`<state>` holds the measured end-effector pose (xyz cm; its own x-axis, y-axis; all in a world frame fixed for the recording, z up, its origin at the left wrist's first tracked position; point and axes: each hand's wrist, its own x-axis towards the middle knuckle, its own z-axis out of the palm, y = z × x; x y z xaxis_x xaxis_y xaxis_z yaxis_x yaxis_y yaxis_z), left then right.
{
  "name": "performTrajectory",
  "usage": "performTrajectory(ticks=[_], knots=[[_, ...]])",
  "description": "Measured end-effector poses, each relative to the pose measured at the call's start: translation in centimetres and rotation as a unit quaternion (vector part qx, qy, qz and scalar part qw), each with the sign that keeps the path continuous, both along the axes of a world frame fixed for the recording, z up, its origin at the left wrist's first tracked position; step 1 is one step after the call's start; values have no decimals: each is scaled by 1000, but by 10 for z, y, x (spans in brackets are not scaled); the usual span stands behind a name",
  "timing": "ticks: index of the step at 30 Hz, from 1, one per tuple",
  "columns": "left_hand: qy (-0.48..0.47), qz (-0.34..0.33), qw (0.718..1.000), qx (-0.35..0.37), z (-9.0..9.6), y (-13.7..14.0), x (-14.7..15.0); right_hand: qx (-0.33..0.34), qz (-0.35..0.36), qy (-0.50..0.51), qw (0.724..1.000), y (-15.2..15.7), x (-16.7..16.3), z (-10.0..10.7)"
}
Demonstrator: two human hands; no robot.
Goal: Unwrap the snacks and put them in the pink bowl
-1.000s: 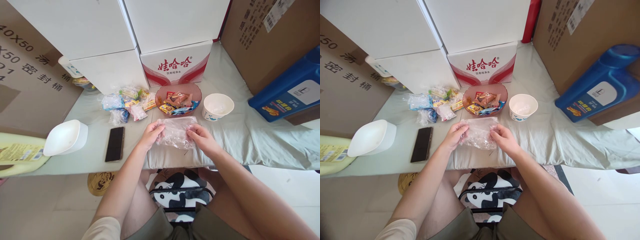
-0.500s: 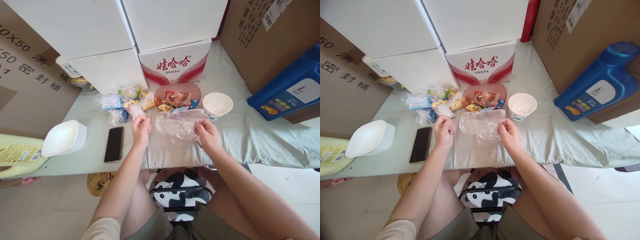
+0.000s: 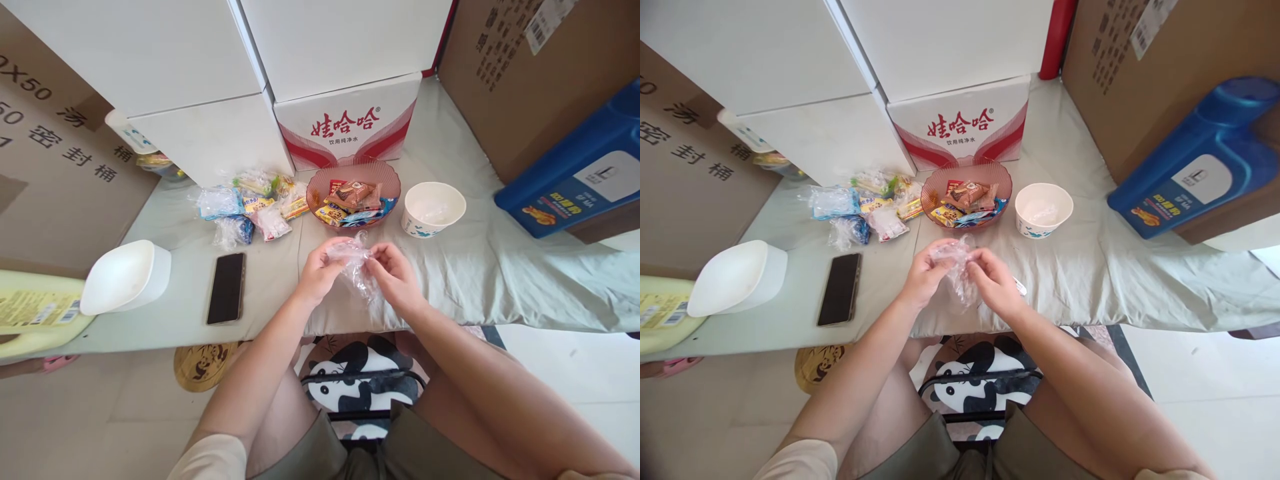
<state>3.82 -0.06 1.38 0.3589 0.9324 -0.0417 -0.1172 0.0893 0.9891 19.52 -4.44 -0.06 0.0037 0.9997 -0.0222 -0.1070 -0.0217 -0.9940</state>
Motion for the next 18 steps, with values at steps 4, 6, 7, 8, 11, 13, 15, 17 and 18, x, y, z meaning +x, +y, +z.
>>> performTrajectory(ticks=[4, 6, 7, 8, 11, 13, 15, 17, 18], knots=[[-79, 21, 994, -66, 6, 0, 2, 21, -29, 0, 999, 2, 4, 7], [-73, 33, 995, -66, 7, 0, 2, 1, 33, -2, 999, 1, 5, 9], [-61, 34, 996, -57, 8, 0, 3, -11, 41, -15, 999, 1, 5, 10], [-45, 29, 997, -47, 8, 0, 4, -19, 30, -34, 999, 1, 5, 10], [30, -15, 999, -36, 10, 0, 4, -10, -23, -66, 998, 2, 6, 10], [78, -21, 996, -23, 11, 1, 2, -6, -20, -42, 999, 4, 6, 11], [98, 20, 995, 13, 12, 4, -1, -17, -18, -6, 1000, 7, 7, 13], [94, 76, 992, 35, 13, 8, -4, -36, -20, 20, 999, 9, 9, 14], [87, 100, 991, 34, 14, 11, -4, -44, -22, 26, 998, 10, 11, 14]])
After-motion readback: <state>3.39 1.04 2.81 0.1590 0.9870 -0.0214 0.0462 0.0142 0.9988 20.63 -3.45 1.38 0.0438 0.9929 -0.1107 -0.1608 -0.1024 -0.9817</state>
